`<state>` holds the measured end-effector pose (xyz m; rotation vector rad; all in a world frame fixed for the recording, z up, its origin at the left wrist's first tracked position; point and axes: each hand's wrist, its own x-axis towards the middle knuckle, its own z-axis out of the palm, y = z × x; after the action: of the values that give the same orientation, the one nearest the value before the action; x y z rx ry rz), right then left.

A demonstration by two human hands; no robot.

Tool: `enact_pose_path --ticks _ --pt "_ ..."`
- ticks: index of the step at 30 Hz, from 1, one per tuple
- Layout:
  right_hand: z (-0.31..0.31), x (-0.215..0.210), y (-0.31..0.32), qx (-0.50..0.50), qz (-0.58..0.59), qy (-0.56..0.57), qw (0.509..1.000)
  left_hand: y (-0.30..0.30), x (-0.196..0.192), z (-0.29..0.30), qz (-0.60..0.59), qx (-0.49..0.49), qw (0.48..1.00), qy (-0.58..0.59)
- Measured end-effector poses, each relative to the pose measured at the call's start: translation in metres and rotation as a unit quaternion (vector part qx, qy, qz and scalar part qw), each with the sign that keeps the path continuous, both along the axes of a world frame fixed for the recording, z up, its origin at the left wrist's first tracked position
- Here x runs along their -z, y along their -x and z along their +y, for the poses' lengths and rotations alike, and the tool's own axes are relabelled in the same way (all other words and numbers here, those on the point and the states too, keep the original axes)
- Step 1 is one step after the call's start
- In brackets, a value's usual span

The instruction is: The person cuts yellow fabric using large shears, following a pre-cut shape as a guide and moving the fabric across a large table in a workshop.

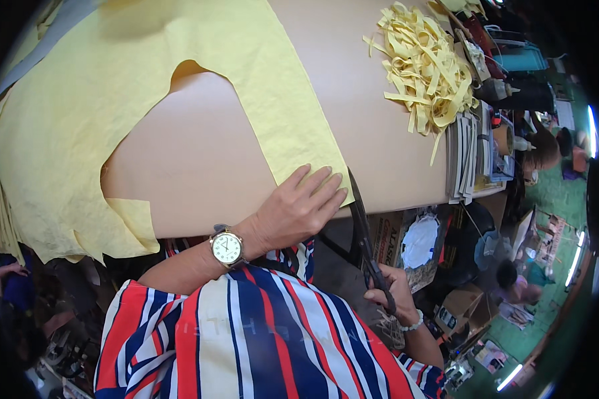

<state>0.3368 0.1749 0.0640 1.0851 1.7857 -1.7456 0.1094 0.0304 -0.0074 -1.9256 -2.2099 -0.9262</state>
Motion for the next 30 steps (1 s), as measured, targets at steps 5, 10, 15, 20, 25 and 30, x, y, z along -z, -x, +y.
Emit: enact_pose_path --ticks 5,10,15,20,25,30 --pt "-0.003 0.001 -0.004 0.009 -0.014 -0.013 1.0 0.002 0.0 0.001 0.018 0.005 1.0 -0.023" --pt "-0.008 -0.008 0.004 -0.001 -0.059 -0.04 0.997 0.002 -0.001 0.001 0.006 0.003 1.0 -0.015" --pt "-0.005 -0.007 0.003 0.024 -0.005 0.039 0.999 0.0 -0.001 0.0 -0.014 0.01 1.0 -0.012" --pt "-0.001 -0.005 0.019 0.01 0.015 0.026 0.999 -0.001 -0.002 -0.001 -0.027 0.014 0.999 -0.02" --pt "0.001 0.001 0.029 -0.013 0.018 -0.001 1.0 -0.001 -0.003 -0.002 -0.03 0.019 0.999 -0.023" --pt "0.002 0.008 0.028 -0.026 0.021 -0.019 0.999 -0.002 -0.002 -0.002 -0.033 0.02 0.999 -0.027"
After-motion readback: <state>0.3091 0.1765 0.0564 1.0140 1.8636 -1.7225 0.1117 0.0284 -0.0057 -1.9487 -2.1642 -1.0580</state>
